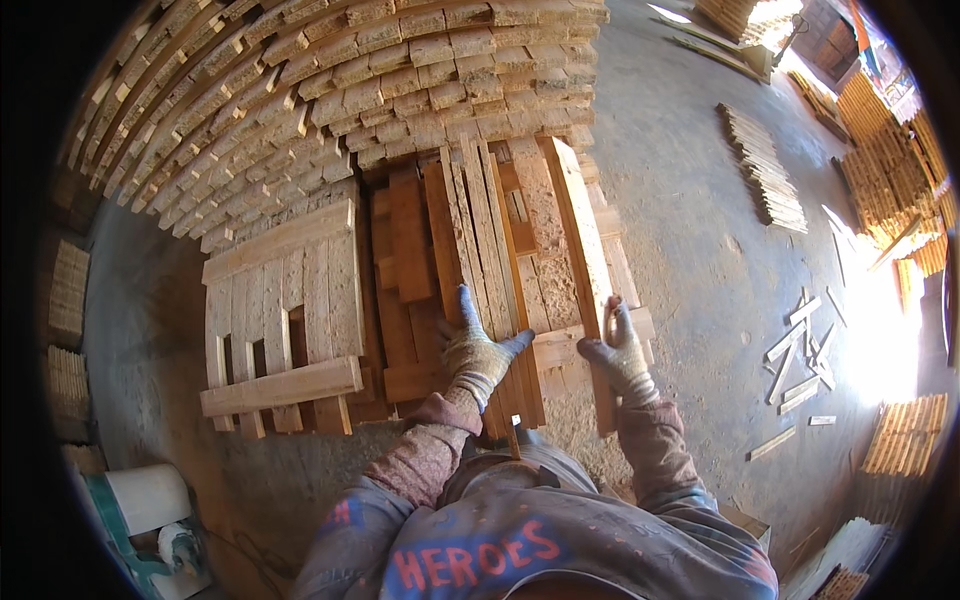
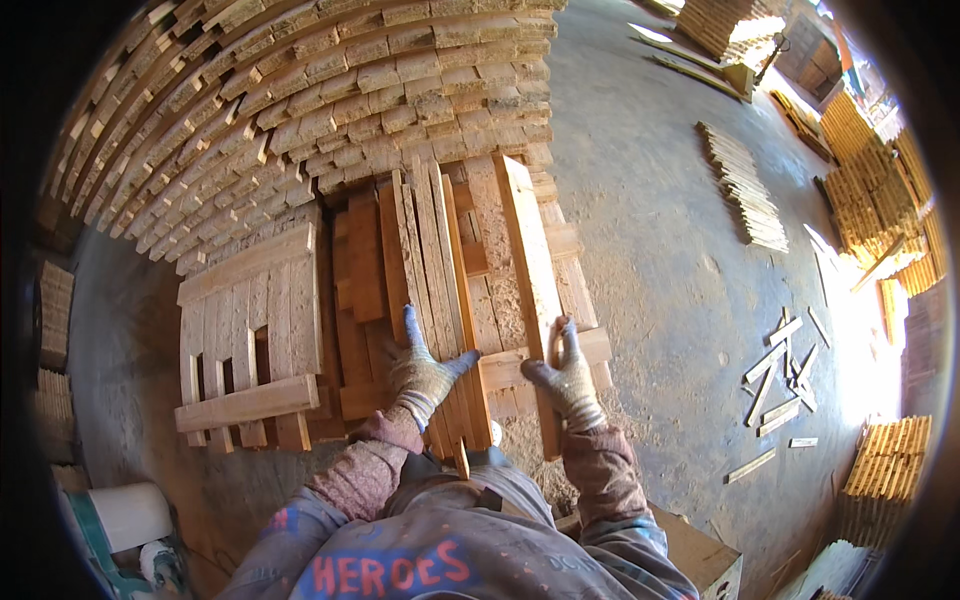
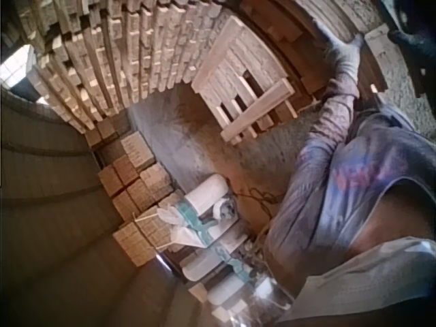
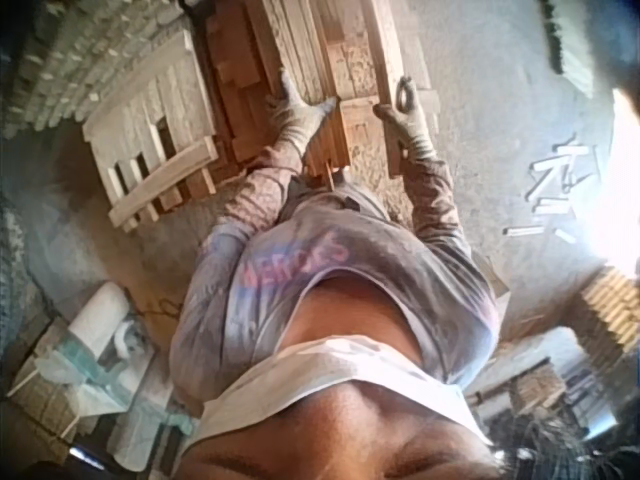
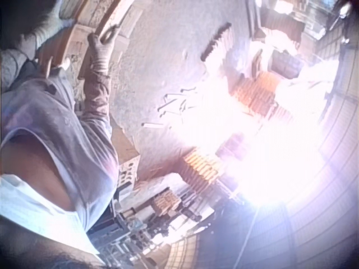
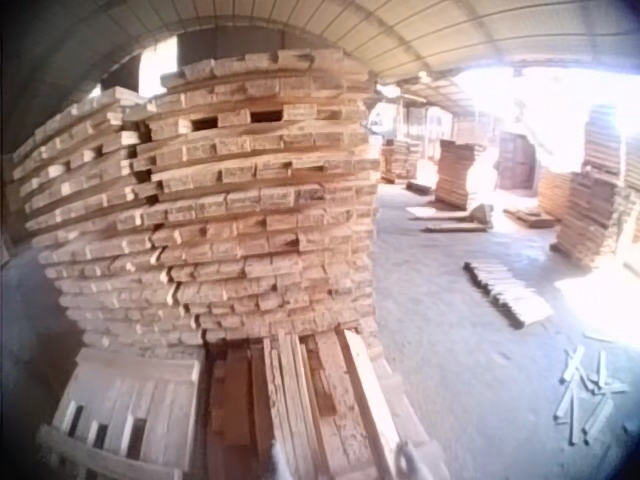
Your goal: The person repeatedly picks up small wooden planks from a large stack and places them onto a conveyor belt. The person wears gloves and handles the planks by hand, moving them in batches and individually throughout the clip.
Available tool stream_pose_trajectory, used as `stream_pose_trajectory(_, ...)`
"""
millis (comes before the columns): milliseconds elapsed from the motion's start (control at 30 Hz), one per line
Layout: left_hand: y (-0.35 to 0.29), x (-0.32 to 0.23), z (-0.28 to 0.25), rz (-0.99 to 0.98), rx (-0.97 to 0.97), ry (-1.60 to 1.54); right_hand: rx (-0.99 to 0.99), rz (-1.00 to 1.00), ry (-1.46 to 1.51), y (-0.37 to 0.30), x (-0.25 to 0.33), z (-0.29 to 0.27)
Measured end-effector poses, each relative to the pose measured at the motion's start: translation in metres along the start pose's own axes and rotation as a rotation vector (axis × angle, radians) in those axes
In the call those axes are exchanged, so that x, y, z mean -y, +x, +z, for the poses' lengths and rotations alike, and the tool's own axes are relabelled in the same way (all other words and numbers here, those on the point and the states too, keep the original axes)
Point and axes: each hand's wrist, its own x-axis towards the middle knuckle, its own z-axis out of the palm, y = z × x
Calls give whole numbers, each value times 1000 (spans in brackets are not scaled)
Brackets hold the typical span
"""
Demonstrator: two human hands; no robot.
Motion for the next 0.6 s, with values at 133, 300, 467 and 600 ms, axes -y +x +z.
stream_pose_trajectory(133,5,23,9,117,-67,-274,288,385,356,6,48,57)
stream_pose_trajectory(300,59,84,23,38,263,-1102,359,479,255,56,6,94)
stream_pose_trajectory(467,56,86,28,143,258,-1092,597,399,260,76,-30,88)
stream_pose_trajectory(600,29,130,38,106,238,-1054,715,79,-60,30,19,88)
